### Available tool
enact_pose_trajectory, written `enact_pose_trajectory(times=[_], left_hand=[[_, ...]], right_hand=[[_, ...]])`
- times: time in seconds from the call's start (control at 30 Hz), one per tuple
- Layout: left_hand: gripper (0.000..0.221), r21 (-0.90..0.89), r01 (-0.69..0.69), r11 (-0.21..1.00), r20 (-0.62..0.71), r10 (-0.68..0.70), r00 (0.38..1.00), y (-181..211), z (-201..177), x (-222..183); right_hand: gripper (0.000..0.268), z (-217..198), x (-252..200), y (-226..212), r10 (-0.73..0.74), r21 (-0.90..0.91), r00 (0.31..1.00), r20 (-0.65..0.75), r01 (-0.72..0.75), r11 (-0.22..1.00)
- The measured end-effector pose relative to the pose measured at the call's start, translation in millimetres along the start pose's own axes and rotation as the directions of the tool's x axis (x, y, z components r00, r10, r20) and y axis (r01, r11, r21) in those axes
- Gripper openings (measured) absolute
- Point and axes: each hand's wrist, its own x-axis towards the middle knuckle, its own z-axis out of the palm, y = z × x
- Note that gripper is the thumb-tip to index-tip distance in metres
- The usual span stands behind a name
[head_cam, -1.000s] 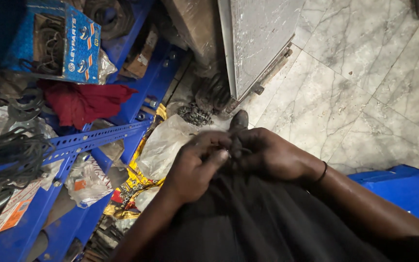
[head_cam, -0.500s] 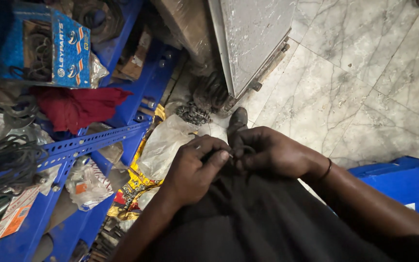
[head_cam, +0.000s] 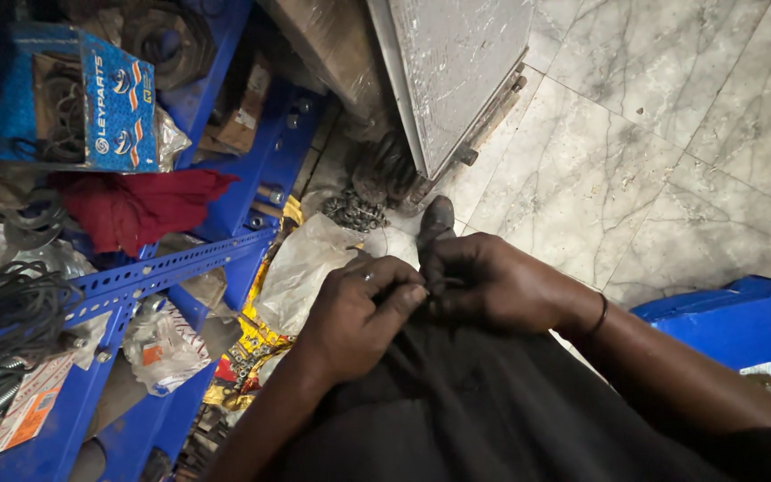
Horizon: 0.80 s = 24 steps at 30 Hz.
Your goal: Inspecting and sorting metal rings or circlips from a box in a parts storage area.
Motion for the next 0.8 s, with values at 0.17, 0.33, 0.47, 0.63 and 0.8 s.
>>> enact_pose_trajectory(times=[0.17, 0.33, 0.47, 0.63, 0.8], left_hand=[[0.015, -0.076, 0.037, 0.996, 0.023, -0.036, 0.999, -11.0, 3.9, -2.2], [0.014, -0.429, 0.266, 0.863, 0.148, -0.224, 0.963, -17.1, 9.7, -3.2], [0.014, -0.409, 0.303, 0.861, 0.192, -0.243, 0.951, -15.5, 1.3, 1.1], [0.015, -0.441, 0.269, 0.857, 0.257, -0.166, 0.952, -21.6, -3.3, 1.5], [0.015, -0.366, 0.306, 0.879, 0.249, -0.224, 0.942, -19.8, -6.0, 1.8]], right_hand=[[0.014, 0.2, -0.5, 4.6, 0.005, 0.075, 1.000, 0.012, -0.006, 0.997], [0.015, -5.4, 2.1, 5.8, -0.010, 0.061, 0.998, 0.059, 0.007, 0.998], [0.013, -8.1, 3.5, 5.1, -0.056, 0.064, 0.992, 0.112, 0.050, 0.997], [0.012, -6.3, 4.5, -5.6, -0.052, 0.023, 0.991, 0.120, 0.049, 0.999], [0.015, -0.2, 3.2, -15.4, -0.053, -0.079, 0.997, 0.062, 0.057, 0.995]])
